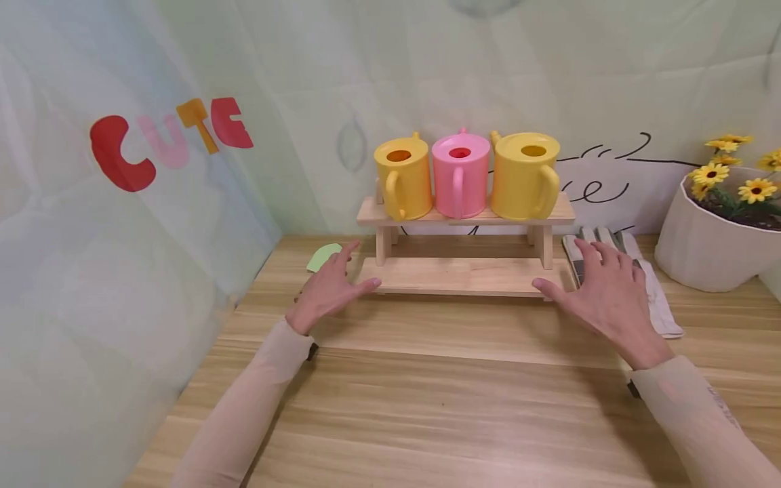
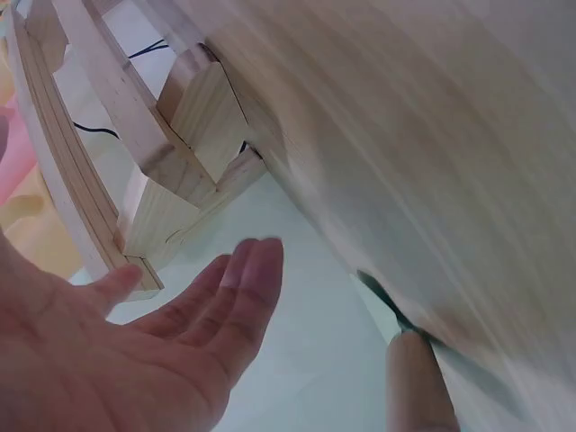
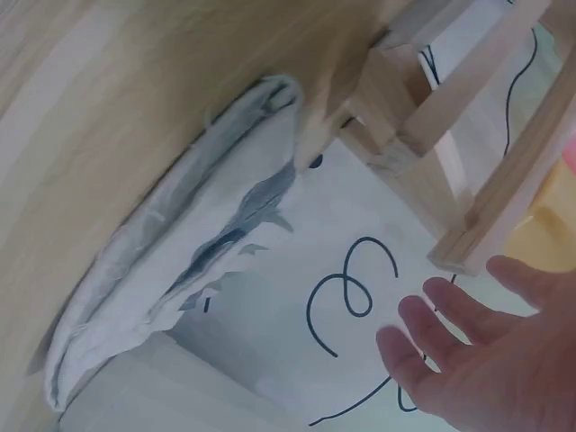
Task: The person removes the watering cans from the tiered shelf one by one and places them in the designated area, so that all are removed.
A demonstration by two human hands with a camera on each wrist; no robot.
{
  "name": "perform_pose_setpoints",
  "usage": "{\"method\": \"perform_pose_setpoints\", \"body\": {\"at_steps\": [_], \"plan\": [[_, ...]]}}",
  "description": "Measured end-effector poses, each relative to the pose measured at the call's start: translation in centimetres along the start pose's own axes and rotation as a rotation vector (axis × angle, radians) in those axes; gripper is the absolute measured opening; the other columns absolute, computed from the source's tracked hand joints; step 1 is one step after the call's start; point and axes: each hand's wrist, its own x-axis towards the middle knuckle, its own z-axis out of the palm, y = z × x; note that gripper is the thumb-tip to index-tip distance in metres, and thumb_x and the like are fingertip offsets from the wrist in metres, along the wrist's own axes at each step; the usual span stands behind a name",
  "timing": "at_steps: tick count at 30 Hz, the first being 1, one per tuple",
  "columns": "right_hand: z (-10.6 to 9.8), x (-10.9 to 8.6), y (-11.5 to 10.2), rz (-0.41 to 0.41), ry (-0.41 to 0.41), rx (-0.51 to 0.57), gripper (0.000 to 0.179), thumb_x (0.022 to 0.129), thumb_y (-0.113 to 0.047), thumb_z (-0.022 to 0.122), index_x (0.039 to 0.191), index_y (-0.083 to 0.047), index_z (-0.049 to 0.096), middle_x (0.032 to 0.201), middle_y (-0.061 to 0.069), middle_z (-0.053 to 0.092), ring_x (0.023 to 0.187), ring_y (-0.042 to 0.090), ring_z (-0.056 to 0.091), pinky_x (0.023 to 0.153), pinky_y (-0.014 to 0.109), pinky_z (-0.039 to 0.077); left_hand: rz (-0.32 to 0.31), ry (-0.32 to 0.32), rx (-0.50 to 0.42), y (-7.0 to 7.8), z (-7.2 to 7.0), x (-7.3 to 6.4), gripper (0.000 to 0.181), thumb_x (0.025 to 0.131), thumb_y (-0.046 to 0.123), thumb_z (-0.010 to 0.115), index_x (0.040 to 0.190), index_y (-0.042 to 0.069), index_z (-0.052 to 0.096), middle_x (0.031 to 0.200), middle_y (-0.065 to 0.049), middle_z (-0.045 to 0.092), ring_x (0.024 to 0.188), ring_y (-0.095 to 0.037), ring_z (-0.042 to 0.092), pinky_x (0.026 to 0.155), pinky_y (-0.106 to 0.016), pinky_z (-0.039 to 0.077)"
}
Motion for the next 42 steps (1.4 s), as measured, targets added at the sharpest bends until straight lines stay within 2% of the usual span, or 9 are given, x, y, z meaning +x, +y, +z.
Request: {"method": "perform_pose_setpoints", "body": {"at_steps": [5,12,16,19,21,25,29,36,42], "plan": [[-0.6,-0.1,-0.8,0.018,0.034,0.097,0.106,0.099,-0.07,0.064,0.164,0.008,0.034,0.159,0.043,0.04,0.145,0.066,0.033,0.114,0.083,0.03,-0.028,-0.008,-0.107,0.1,0.0,0.4,0.105,0.094,0.065,0.074,0.173,0.016,0.026,0.157,-0.027,0.055,0.141,-0.044,0.06,0.112,-0.064,0.054],[-2.0,-0.4,-2.7,0.046,0.079,0.284,0.091,0.103,-0.057,0.068,0.162,0.007,0.039,0.146,0.04,0.052,0.132,0.057,0.05,0.101,0.074,0.044,-0.085,-0.033,-0.2,0.0,0.1,1.1,0.105,0.094,0.061,0.078,0.173,0.014,0.026,0.141,-0.026,0.063,0.124,-0.04,0.067,0.101,-0.056,0.059],[-3.0,-0.3,-3.8,0.066,0.117,0.344,0.083,0.104,-0.055,0.068,0.158,0.004,0.045,0.141,0.035,0.058,0.123,0.052,0.06,0.092,0.056,0.051,-0.14,-0.079,-0.241,0.0,0.1,1.4,0.108,0.094,0.063,0.079,0.174,0.017,0.023,0.135,-0.021,0.066,0.109,-0.034,0.071,0.097,-0.052,0.058],[-3.8,0.0,-4.6,0.08,0.139,0.371,0.079,0.105,-0.056,0.065,0.156,0.001,0.048,0.139,0.032,0.062,0.118,0.048,0.064,0.086,0.037,0.047,-0.175,-0.117,-0.271,-0.1,0.2,1.6,0.11,0.093,0.064,0.079,0.174,0.018,0.02,0.132,-0.018,0.067,0.091,-0.029,0.075,0.098,-0.051,0.058],[-4.3,0.4,-5.1,0.091,0.147,0.382,0.078,0.105,-0.057,0.063,0.156,-0.001,0.048,0.139,0.03,0.063,0.117,0.045,0.064,0.085,0.029,0.043,-0.193,-0.138,-0.297,-0.3,0.3,1.8,0.111,0.093,0.064,0.079,0.174,0.018,0.019,0.132,-0.018,0.068,0.08,-0.026,0.075,0.1,-0.052,0.057],[-5.1,1.3,-6.0,0.109,0.164,0.401,0.076,0.106,-0.059,0.06,0.156,-0.003,0.048,0.14,0.028,0.063,0.12,0.044,0.063,0.087,0.03,0.042,-0.221,-0.161,-0.382,-0.6,0.5,2.2,0.111,0.093,0.062,0.081,0.174,0.018,0.019,0.135,-0.02,0.066,0.073,-0.023,0.073,0.105,-0.051,0.056],[-5.8,2.3,-6.5,0.132,0.172,0.429,0.076,0.106,-0.061,0.058,0.154,-0.003,0.048,0.142,0.027,0.063,0.125,0.042,0.06,0.089,0.034,0.042,-0.237,-0.176,-0.454,-0.6,0.8,2.2,0.111,0.093,0.057,0.083,0.174,0.017,0.019,0.134,-0.02,0.064,0.07,-0.02,0.07,0.098,-0.043,0.058],[-6.5,4.4,-6.9,0.184,0.159,0.467,0.079,0.105,-0.062,0.056,0.155,-0.002,0.046,0.141,0.022,0.059,0.122,0.029,0.053,0.085,0.036,0.043,-0.236,-0.197,-0.517,-0.5,1.2,2.7,0.109,0.093,0.043,0.087,0.172,0.013,0.02,0.104,-0.012,0.064,0.06,-0.014,0.063,0.073,-0.028,0.058],[-6.8,6.0,-7.4,0.216,0.162,0.486,0.076,0.105,-0.06,0.057,0.154,-0.002,0.047,0.139,0.019,0.059,0.117,0.027,0.054,0.084,0.03,0.045,-0.235,-0.213,-0.528,-0.5,1.6,3.1,0.11,0.091,0.036,0.091,0.172,0.009,0.02,0.089,-0.007,0.062,0.058,-0.013,0.059,0.065,-0.026,0.055]]}}
